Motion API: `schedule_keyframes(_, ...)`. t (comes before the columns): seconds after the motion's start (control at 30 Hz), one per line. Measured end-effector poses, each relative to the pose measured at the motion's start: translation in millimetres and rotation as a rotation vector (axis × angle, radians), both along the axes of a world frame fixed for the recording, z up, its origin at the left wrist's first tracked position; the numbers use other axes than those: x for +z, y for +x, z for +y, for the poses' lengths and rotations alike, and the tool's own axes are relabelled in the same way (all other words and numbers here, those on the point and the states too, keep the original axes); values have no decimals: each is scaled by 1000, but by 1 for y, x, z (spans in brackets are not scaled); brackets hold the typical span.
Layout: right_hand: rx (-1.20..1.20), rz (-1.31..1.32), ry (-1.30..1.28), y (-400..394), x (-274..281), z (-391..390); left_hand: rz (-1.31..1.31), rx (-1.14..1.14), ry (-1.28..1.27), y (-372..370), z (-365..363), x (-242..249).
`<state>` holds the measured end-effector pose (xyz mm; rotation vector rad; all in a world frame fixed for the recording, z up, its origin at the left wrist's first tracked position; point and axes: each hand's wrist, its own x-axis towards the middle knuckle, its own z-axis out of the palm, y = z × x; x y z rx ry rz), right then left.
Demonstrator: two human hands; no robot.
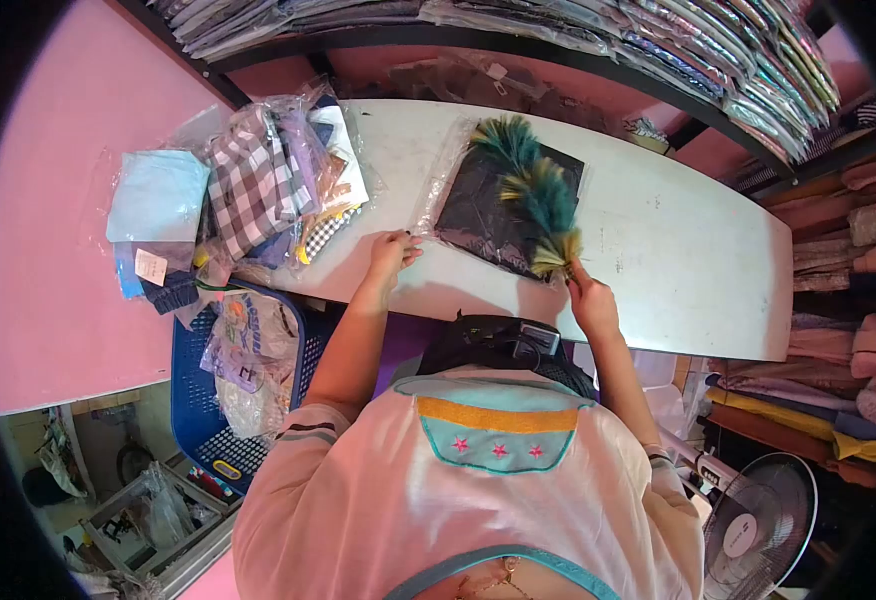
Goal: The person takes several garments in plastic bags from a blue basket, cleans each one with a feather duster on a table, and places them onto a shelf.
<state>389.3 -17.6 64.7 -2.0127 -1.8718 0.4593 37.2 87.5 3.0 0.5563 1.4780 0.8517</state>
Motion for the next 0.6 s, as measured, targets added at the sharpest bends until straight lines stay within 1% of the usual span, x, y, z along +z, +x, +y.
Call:
schedule_keyframes(0.1,358,42,-127,-7,18,-3,131,128,76,-20,0,-1)
schedule_keyframes(0.13,440,99,-151,-9,31,-5,213,195,248,-27,1,-7)
schedule_keyframes(0.2,458,127,-129,-5,47,1,374,327,592,-35,4,-18)
schedule_keyframes(0.23,468,141,-119,-4,53,5,494,298,691,-27,3,-5)
schedule_keyframes(0.27,388,185,-42,-4,57,10,614,269,789,-17,2,8)
schedule_keyframes(0.3,243,173,-115,-5,67,14,734,238,886,-5,0,24)
schedule_keyframes(0.37,104,230,1,-8,49,19,874,-157,1111,15,-4,42)
schedule_keyframes(0.43,288,62,-44,-4,33,19,957,-518,1111,40,-12,47)
schedule_keyframes(0.47,322,39,-115,-4,31,17,994,-702,1105,47,-15,48)
schedule_keyframes(0.57,144,-45,-107,7,10,26,1089,-900,986,46,-23,19)
schedule_keyframes(0.6,27,-34,-73,7,8,32,1046,-901,1016,43,-23,17)
